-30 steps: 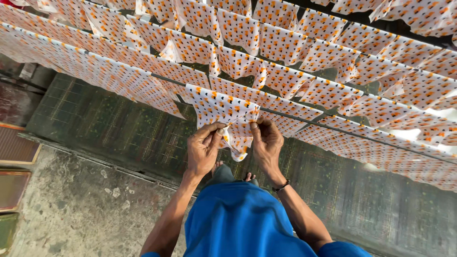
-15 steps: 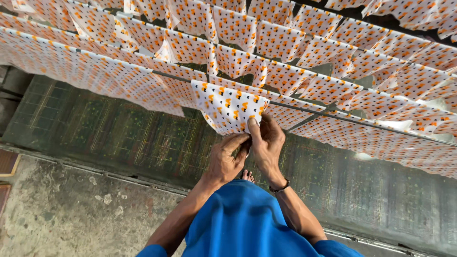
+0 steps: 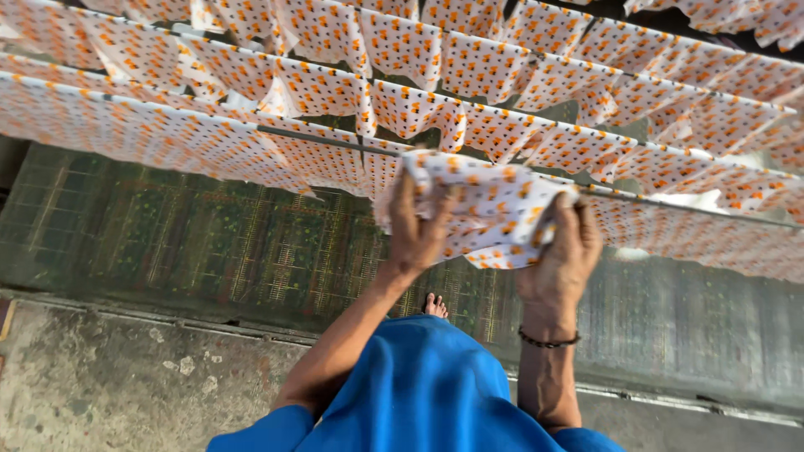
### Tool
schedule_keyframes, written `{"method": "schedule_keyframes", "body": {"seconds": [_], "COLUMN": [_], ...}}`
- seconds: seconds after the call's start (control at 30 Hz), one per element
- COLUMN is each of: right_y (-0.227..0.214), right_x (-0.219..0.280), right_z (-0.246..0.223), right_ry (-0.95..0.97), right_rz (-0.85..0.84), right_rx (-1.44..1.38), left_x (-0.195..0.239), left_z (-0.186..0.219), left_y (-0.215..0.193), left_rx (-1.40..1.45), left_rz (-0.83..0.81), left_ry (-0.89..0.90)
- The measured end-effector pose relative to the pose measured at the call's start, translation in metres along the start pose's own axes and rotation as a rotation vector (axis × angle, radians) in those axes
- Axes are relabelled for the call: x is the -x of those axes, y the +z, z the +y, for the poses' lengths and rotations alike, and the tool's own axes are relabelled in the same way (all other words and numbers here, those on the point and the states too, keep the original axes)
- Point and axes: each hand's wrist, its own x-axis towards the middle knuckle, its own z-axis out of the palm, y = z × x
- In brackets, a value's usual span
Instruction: The person hangs small, patterned white cloths onto a horizontal metal rod using both hands. They fold the top edge of each cloth over the rod and move along the line to repeat the process.
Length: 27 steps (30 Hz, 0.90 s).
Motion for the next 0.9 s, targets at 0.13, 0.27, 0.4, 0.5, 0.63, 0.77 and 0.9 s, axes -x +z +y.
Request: {"method": "schedule_keyframes", "body": {"seconds": [0.13, 0.27, 0.4, 0.5, 0.63, 0.77, 0.9], "right_y": [-0.021, -0.016, -0.034, -0.041, -0.054, -0.062, -0.048], "right_x": [-0.018, -0.008, -0.002, 0.007, 0.011, 0.007, 0.002], "right_z": [-0.056, -0.1, -0.117, -0.126, -0.129, -0.124, -0.118], "right_ry": [0.004, 0.104, 0.228, 0.294, 0.363, 0.386, 0.181], "right_rz": [0.052, 0.152, 0.054, 0.061, 0.026, 0.069, 0.123], "right_rx": [-0.188, -0.37, -0.452, -0.397, -0.401, -0.343, -0.172], "left_x": [0.003, 0.039, 0.073, 0.069, 0.036, 0.033, 0.014], "left_z": [0.037, 0.068, 0.053, 0.059, 0.091, 0.062, 0.066], "left_y": [0.064, 0.075, 0.083, 0.088, 0.091, 0.099, 0.078], "left_rx": [0.204, 0.086, 0.24, 0.352, 0.216, 0.613, 0.525], "left_rz": [-0.275, -0.067, -0.02, -0.242, -0.492, -0.426, -0.249], "left_ry": [-0.04, -0.033, -0.339, -0.505, -0.81, -0.692, -0.438]}}
